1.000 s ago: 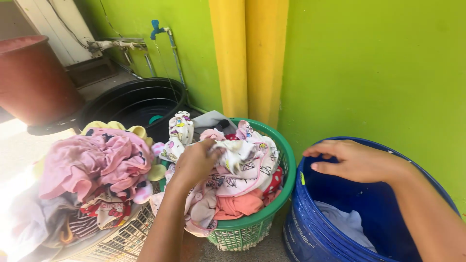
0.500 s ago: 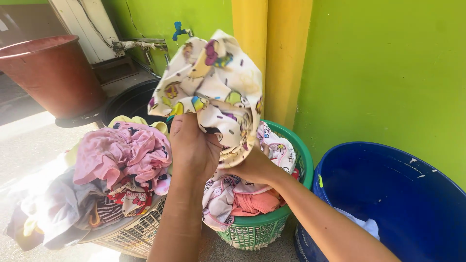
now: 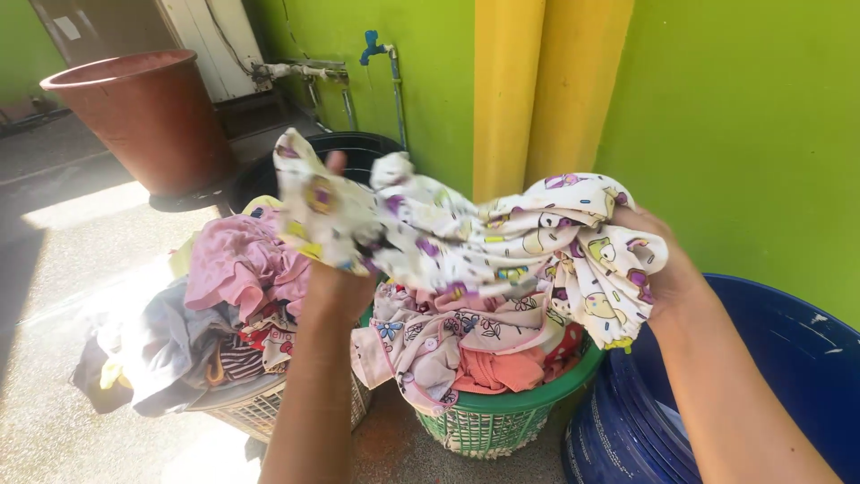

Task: Sorting through baskets of laundry and moving items into a bucket.

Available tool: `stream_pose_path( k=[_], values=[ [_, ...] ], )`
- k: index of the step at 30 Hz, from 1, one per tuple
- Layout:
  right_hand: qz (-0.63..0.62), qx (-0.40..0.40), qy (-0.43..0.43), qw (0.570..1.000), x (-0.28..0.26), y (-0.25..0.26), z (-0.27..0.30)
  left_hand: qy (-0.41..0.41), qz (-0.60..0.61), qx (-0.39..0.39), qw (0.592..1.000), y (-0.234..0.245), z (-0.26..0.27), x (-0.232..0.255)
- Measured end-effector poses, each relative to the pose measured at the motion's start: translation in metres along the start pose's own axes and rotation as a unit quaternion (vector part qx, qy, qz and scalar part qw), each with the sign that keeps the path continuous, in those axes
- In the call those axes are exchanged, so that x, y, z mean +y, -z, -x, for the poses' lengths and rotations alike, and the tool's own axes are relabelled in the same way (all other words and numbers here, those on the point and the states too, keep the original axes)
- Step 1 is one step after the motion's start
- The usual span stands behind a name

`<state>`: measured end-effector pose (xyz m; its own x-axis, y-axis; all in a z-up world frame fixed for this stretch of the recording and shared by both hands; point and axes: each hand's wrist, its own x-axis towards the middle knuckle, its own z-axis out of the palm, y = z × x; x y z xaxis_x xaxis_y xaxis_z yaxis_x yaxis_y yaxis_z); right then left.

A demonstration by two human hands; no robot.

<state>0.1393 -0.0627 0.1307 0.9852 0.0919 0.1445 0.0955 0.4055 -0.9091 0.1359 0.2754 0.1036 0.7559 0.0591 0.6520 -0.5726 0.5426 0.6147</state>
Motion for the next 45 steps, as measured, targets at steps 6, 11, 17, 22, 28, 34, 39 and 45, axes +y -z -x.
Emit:
stream_pose_path(
  k=[6,11,17,22,28,34,39,45],
  values=[
    [0.020,-0.100,-0.039,0.994,0.028,-0.039,-0.001,0.008,-0.422,-0.197,0.885,-0.095,0.020,0.009],
    [0.011,-0.121,0.004,0.993,-0.003,-0.037,0.008,0.071,-0.509,-0.006,0.858,-0.048,0.005,0.072],
    [0.091,-0.072,0.022,0.993,0.001,-0.001,-0.009,0.122,-0.824,0.186,0.520,0.074,0.014,0.101],
    [0.422,-0.156,0.028,0.893,0.041,-0.020,-0.008,0.334,-0.836,0.140,0.412,0.132,0.027,0.065],
    [0.689,-0.209,0.024,0.693,0.098,-0.027,-0.008,0.128,-0.859,0.163,0.468,0.050,0.019,0.044],
    [0.560,-0.170,0.053,0.809,0.117,-0.009,-0.021,-0.003,-0.754,-0.089,0.650,-0.013,0.020,-0.044],
    [0.441,-0.051,0.020,0.896,0.099,-0.010,-0.023,0.226,-0.653,-0.227,0.686,-0.049,0.042,-0.099],
    [0.246,-0.108,0.095,0.959,0.076,-0.016,-0.020,0.143,-0.519,-0.090,0.838,-0.022,0.033,-0.117]
  ],
)
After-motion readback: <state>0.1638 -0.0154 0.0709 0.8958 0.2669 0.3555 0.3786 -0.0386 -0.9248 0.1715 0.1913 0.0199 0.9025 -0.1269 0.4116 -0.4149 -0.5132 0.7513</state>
